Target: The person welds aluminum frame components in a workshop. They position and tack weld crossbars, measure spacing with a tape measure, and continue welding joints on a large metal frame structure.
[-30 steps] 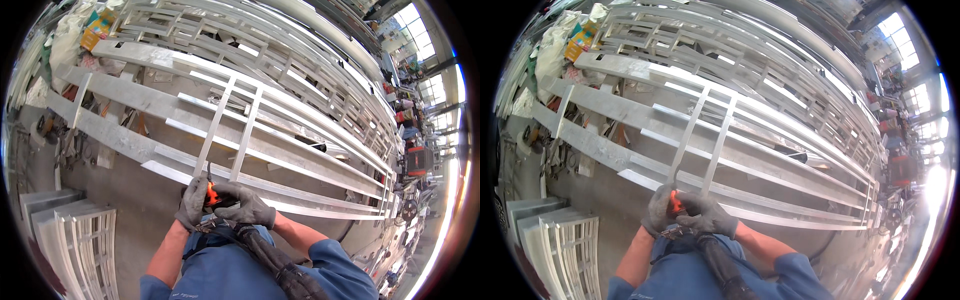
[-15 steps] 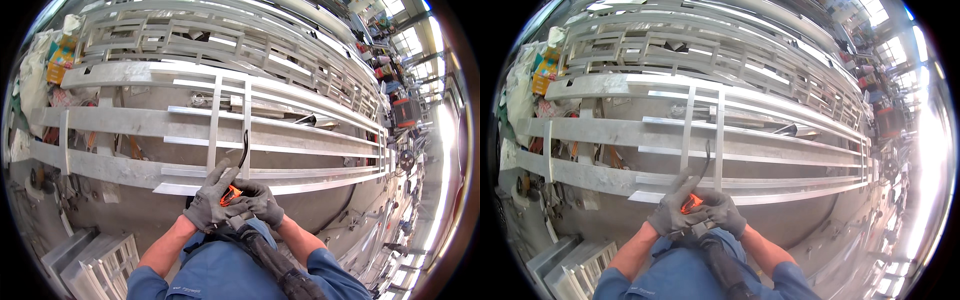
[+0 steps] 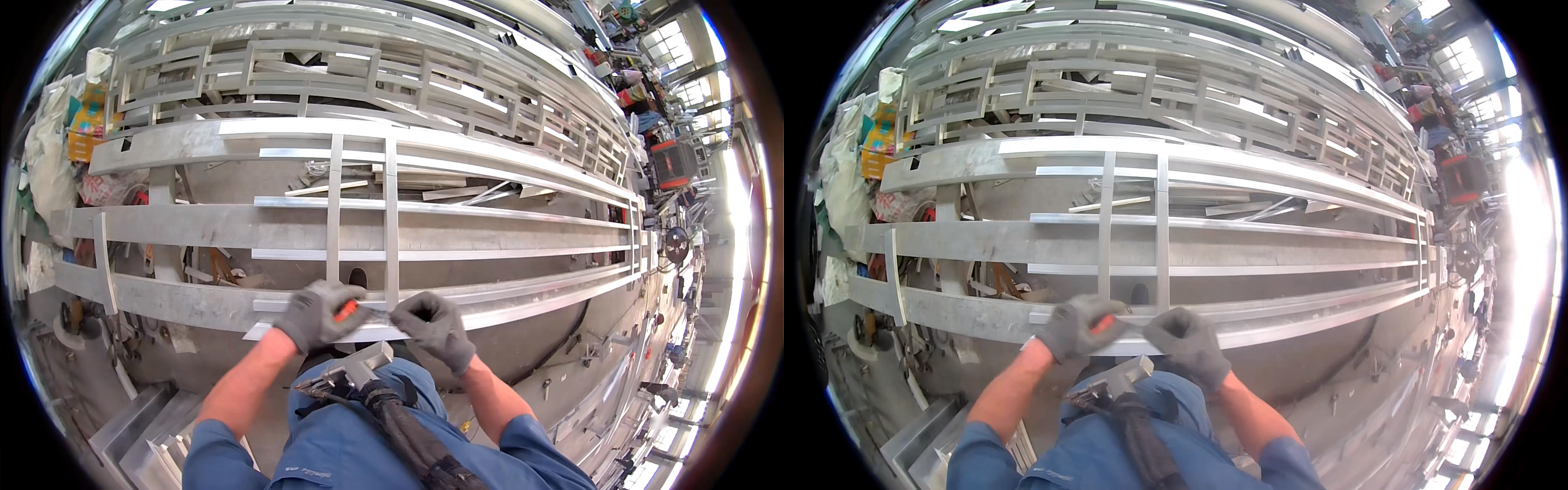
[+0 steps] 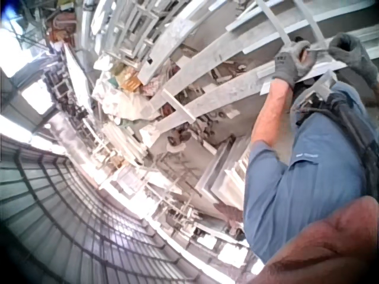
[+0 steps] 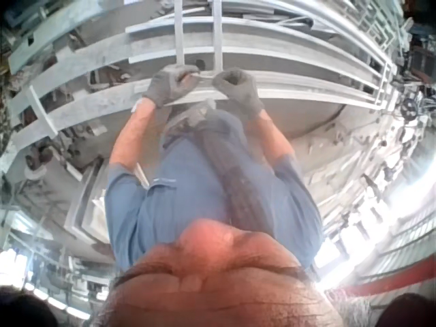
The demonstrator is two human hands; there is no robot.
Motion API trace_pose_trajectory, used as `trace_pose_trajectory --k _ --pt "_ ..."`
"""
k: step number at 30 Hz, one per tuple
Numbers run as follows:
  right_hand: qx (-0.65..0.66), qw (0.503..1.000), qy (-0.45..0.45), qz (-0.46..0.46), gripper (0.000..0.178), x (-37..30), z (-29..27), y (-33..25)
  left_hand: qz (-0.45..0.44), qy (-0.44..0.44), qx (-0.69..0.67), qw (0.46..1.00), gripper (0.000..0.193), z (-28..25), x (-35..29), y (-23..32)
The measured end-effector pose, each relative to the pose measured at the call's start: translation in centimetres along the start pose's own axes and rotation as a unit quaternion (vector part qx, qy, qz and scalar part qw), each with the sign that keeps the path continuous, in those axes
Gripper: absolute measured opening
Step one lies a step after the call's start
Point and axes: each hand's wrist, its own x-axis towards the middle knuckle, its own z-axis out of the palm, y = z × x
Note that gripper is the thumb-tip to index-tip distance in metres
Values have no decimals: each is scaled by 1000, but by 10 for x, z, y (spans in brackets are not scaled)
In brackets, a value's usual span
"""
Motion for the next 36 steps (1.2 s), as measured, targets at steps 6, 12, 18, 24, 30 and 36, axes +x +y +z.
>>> trace_pose_trajectory --k 6,12,18,24,30,36 --pt "31 996 64 -46 21 54 -75 -4 -177 52 65 981 23 -76 52 -136" --pt "-1 998 10 -54 39 68 -123 12 -273 153 241 919 21 -150 142 -221" --pt "-66 994 42 -76 31 71 -148 19 -343 100 312 880 26 -172 213 -250" --pt "-191 945 -161 -213 39 94 -153 13 -362 70 353 860 27 -161 258 -242" --pt "-250 926 -197 -203 44 95 -138 12 -351 58 350 867 28 -155 268 -257" --pt "-263 923 -188 -208 38 96 -135 31 -341 80 365 863 26 -151 268 -259"
